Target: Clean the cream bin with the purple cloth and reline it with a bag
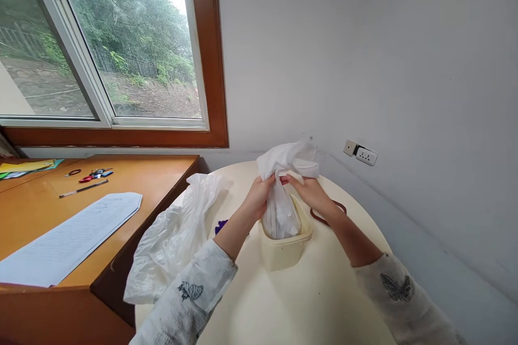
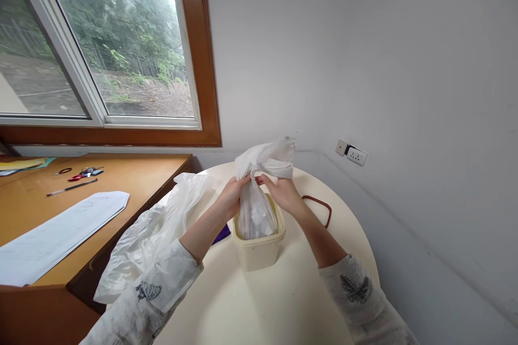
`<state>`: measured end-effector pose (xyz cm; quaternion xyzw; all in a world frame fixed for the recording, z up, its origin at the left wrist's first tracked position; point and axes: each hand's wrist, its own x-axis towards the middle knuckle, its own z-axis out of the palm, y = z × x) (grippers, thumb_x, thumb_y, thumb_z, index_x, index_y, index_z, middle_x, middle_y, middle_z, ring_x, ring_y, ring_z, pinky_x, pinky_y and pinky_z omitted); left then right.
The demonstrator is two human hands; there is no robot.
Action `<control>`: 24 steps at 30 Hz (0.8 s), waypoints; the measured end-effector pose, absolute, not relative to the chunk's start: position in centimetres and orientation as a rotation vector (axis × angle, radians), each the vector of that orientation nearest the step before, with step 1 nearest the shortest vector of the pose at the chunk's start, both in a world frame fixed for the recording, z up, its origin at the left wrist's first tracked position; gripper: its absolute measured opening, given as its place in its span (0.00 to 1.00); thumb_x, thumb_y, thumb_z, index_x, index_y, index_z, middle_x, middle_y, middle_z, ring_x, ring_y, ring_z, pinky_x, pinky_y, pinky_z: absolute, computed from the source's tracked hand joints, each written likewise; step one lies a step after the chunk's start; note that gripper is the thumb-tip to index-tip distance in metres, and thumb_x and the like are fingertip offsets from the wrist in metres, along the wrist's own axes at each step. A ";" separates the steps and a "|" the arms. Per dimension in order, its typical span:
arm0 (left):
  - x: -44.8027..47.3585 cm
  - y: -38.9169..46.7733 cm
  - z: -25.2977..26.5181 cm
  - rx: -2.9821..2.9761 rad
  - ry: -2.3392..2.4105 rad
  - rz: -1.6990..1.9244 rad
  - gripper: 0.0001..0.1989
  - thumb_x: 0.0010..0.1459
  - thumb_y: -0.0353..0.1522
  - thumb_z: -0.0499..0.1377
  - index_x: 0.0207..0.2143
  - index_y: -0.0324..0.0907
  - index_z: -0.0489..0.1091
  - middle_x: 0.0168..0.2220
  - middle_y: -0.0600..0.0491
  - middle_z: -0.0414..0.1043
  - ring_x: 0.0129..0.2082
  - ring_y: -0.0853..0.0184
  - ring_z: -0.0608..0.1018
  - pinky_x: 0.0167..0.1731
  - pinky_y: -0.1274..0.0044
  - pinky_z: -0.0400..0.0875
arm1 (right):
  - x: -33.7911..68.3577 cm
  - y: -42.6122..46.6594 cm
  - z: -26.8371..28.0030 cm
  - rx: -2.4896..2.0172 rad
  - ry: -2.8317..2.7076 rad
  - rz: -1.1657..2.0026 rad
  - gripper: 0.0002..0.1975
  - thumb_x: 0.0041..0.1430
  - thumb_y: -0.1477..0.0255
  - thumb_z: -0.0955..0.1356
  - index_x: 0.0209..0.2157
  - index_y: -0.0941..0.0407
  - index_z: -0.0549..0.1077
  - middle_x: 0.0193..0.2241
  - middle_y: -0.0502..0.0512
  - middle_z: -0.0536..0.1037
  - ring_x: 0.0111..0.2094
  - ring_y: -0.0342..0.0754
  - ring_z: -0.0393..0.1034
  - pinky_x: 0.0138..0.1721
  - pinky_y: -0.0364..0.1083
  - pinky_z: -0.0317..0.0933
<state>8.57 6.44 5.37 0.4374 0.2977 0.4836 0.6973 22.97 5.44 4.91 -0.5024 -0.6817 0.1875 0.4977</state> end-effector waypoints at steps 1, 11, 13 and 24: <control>8.6 6.4 5.4 0.976 0.652 1.079 0.09 0.48 0.37 0.61 0.30 0.42 0.68 0.24 0.52 0.73 0.35 0.59 0.76 0.36 0.71 0.68 | 23.8 5.4 5.2 -1.207 -1.564 0.436 0.15 0.54 0.63 0.63 0.42 0.51 0.70 0.42 0.54 0.73 0.49 0.52 0.63 0.54 0.52 0.49; 10.6 7.4 8.5 1.024 0.463 1.009 0.16 0.56 0.29 0.53 0.18 0.42 0.52 0.12 0.64 0.44 0.11 0.79 0.51 0.18 0.81 0.56 | 24.9 1.1 7.4 -0.745 -1.333 -0.436 0.09 0.49 0.78 0.63 0.33 0.53 0.62 0.36 0.54 0.68 0.42 0.50 0.65 0.43 0.54 0.60; 10.8 7.9 10.3 1.037 0.427 1.018 0.16 0.58 0.29 0.50 0.18 0.42 0.50 0.12 0.64 0.42 0.11 0.79 0.50 0.17 0.82 0.54 | 24.4 0.0 6.6 -0.663 -1.477 -0.520 0.10 0.47 0.80 0.64 0.33 0.53 0.62 0.33 0.54 0.68 0.38 0.50 0.66 0.39 0.53 0.62; 1.9 7.2 20.9 1.348 0.394 1.106 0.18 0.60 0.24 0.43 0.17 0.40 0.50 0.12 0.63 0.39 0.10 0.80 0.45 0.14 0.84 0.44 | 23.7 -4.6 -1.3 -1.038 -2.136 -0.416 0.19 0.48 0.67 0.70 0.42 0.55 0.66 0.49 0.62 0.65 0.54 0.59 0.55 0.51 0.60 0.57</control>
